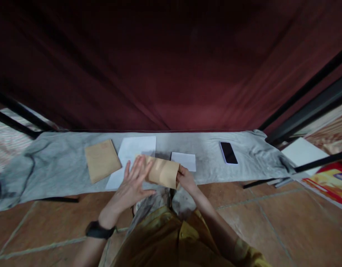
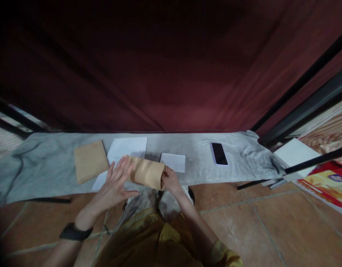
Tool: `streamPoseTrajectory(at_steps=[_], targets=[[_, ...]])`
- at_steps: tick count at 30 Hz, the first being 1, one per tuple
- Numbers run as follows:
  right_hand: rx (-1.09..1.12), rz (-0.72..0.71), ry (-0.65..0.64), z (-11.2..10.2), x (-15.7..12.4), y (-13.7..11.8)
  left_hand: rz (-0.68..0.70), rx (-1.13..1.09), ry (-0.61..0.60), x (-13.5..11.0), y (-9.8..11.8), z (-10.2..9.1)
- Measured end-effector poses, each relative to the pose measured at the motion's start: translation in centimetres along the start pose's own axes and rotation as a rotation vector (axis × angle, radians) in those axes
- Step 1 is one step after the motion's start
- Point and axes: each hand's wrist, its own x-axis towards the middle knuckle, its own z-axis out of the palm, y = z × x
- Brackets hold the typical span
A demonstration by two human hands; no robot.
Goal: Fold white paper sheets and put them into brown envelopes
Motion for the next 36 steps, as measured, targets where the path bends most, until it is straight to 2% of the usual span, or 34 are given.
streamPoseTrajectory(at_steps=[1,3,6,9,17,22,25,27,29,33,36], targets=[[0.012,0.010,-0.027,0.3,0.4,0.0,0.059,0.067,-0.075,0.7,0.6,-0.1],[0.057,0.028,-0.069,1.1,1.2,-0.3,0.110,0.153,-0.149,2.0,1.5,0.2],[0.133,0.070,-0.067,2.2,2.1,-0.5,0.116,0.170,-0.193,3.0,1.6,1.0],[0.206,0.145,-0.026,2.8,2.7,-0.6,0.098,0.095,-0.214,3.1,0.7,1.6],[0.171,0.129,-0.150,3.4,4.2,-0.8,0.049,-0.132,-0.210,3.4,-2.6,1.3],[0.150,0.208,-0.044,3.7,5.6,0.1,0.010,-0.128,-0.092,3.8,-3.4,1.0],[0.131,0.264,-0.017,3.9,6.0,0.9,-0.009,0.023,-0.112,4.3,-3.5,1.2],[0.032,0.212,0.026,3.6,5.9,1.3,-0.021,0.116,-0.170,4.7,-3.6,1.5],[-0.140,0.082,0.088,2.7,5.7,1.8,-0.035,0.173,-0.231,5.1,-3.8,1.9],[-0.578,-0.186,0.130,-0.9,4.8,3.5,-0.039,0.252,-0.328,5.2,-4.6,2.9],[-0.805,-0.257,0.130,-3.6,3.9,5.6,-0.049,0.300,-0.378,4.8,-5.3,3.6]])
